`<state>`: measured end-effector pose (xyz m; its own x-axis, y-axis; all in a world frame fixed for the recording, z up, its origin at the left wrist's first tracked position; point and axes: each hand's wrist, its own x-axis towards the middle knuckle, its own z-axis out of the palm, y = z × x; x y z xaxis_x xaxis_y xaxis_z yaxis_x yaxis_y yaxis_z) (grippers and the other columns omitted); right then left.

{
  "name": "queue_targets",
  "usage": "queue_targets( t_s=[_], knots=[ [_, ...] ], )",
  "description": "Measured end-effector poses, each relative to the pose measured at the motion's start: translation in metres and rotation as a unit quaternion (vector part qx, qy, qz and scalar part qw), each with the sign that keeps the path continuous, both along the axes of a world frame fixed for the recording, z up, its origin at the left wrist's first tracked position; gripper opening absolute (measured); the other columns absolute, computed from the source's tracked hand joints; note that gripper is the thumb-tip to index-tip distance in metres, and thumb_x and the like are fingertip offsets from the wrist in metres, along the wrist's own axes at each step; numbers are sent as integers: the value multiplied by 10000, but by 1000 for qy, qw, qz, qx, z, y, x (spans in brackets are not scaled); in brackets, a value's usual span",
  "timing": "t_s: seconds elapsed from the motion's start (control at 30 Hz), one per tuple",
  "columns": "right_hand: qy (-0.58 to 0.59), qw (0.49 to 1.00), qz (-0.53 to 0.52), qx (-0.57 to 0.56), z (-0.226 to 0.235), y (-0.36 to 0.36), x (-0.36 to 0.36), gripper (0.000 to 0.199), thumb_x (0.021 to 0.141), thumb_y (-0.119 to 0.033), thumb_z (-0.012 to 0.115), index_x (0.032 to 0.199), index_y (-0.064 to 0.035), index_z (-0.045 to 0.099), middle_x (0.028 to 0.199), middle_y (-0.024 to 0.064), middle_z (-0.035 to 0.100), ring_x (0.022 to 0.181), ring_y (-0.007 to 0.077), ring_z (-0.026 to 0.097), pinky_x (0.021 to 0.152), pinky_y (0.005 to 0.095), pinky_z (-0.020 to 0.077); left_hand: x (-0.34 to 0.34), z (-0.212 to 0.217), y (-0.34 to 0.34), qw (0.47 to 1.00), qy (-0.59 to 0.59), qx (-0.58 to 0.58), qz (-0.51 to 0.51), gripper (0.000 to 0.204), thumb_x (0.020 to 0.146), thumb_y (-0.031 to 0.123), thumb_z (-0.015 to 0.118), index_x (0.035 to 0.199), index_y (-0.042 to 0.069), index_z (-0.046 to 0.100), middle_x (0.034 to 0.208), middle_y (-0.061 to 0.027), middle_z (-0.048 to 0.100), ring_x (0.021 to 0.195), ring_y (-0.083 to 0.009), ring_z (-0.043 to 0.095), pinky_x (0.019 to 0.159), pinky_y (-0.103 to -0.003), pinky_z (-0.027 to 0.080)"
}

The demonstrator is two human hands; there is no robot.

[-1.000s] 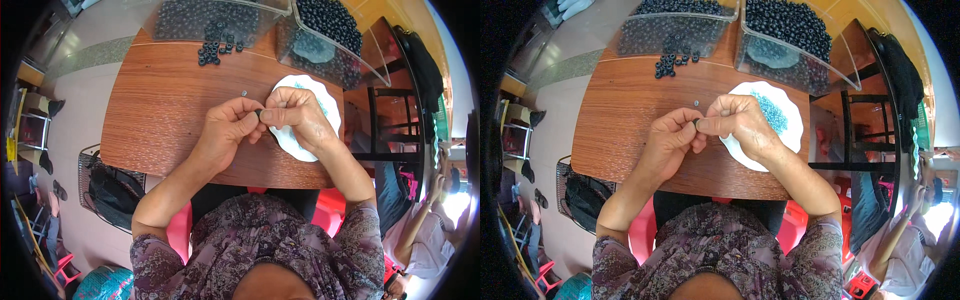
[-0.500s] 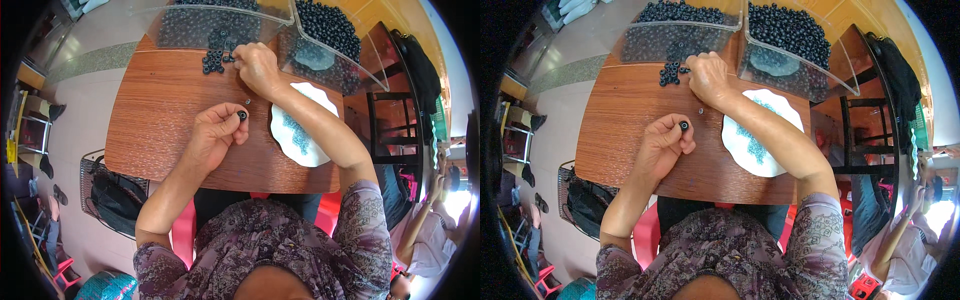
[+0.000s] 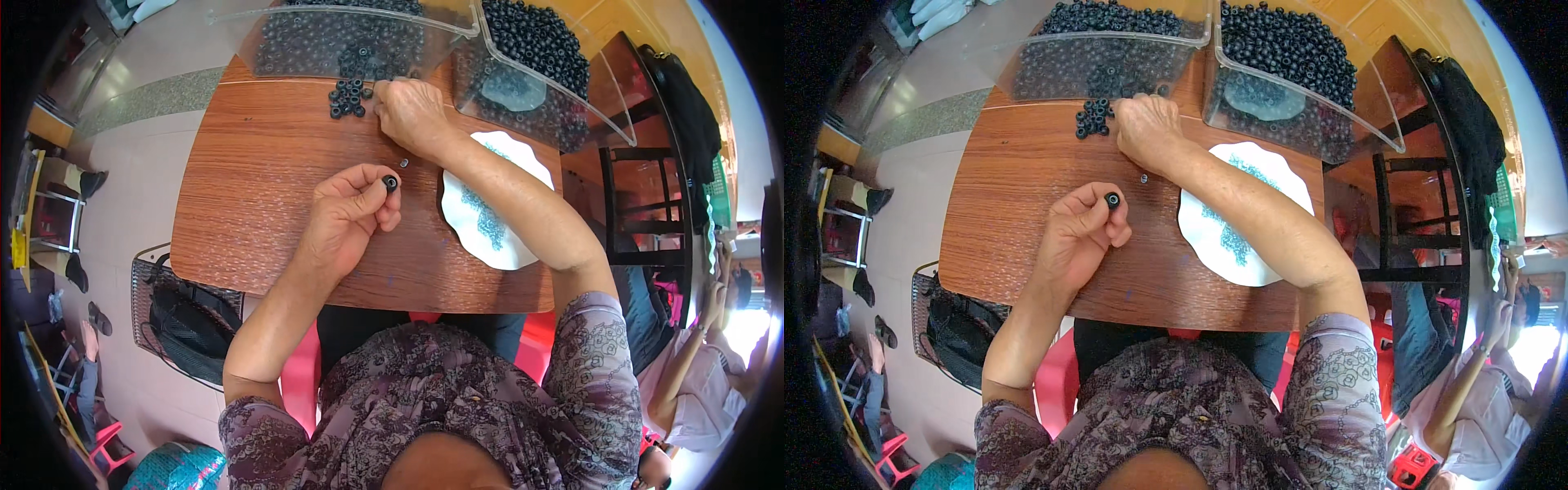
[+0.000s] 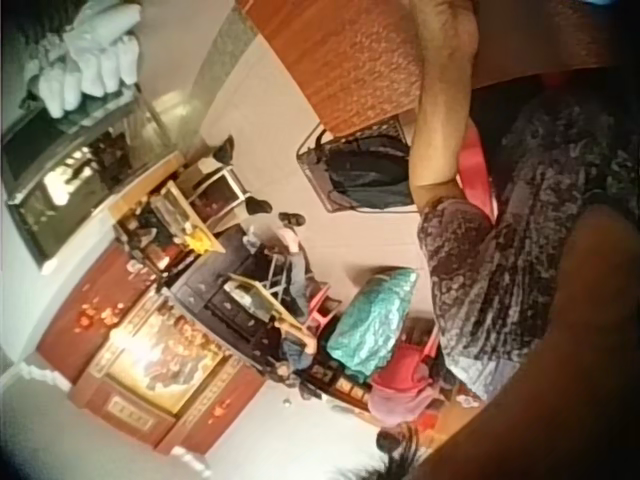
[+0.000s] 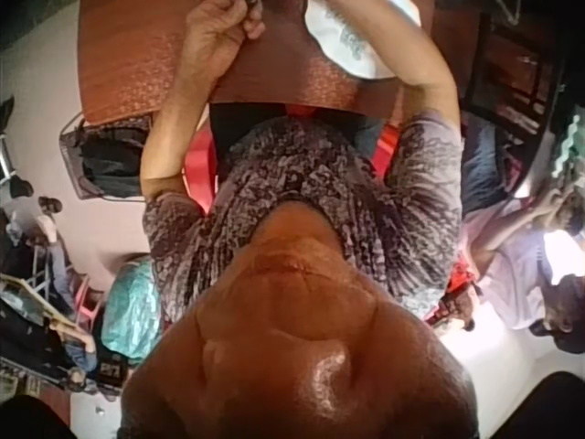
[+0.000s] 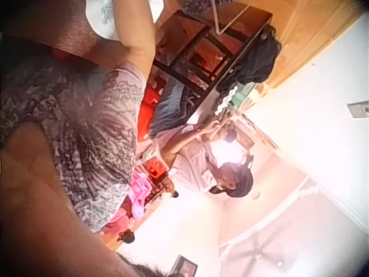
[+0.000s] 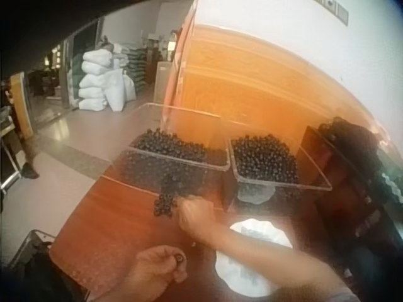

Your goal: Placing individual small blue beads into the center of black ring-like components at a desk.

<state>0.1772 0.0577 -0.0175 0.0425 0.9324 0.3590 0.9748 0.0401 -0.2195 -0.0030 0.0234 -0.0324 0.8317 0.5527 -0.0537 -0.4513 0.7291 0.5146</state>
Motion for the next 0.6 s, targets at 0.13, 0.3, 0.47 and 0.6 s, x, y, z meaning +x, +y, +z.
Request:
queue_targets(
  t_s=[0.13, 0.3, 0.47, 0.6],
  knots=[
    [-43, 996, -8, -75, 5, -13, 1, 135, 729, -117, 555, 724, -2, 625, 734, 233, 616, 698, 397, 606, 638, 484, 470, -2, 2, 0, 1000, 9, 4, 8, 150, 877, 73, 560, 960, -50, 583, 779, -91, 588, 630, -131, 506, 598, -271, 397],
    [-4, 995, 24, -99, 3, -19, 13, 159, 720, -134, 562, 691, 15, 609, 723, 226, 619, 678, 387, 610, 611, 452, 476, 0, 1, 1, 999, 33, 29, 11, 168, 874, 117, 574, 953, -31, 566, 795, -82, 554, 648, -126, 468, 609, -280, 373],
    [175, 981, 18, -77, 7, -28, 21, 162, 737, -133, 605, 694, 23, 598, 624, 143, 604, 587, 225, 591, 541, 372, 449, 2, -1, 3, 999, 19, 22, 13, 163, 870, 92, 573, 957, -46, 584, 780, -84, 573, 633, -130, 486, 604, -279, 393],
    [397, 905, -2, -155, 21, -39, 22, 108, 777, -97, 580, 717, -24, 633, 608, 58, 598, 529, 105, 532, 453, 244, 398, 2, -2, 2, 1000, 18, 18, 11, 161, 874, 95, 570, 956, -43, 584, 781, -82, 570, 636, -127, 484, 604, -279, 391]
  ],
)
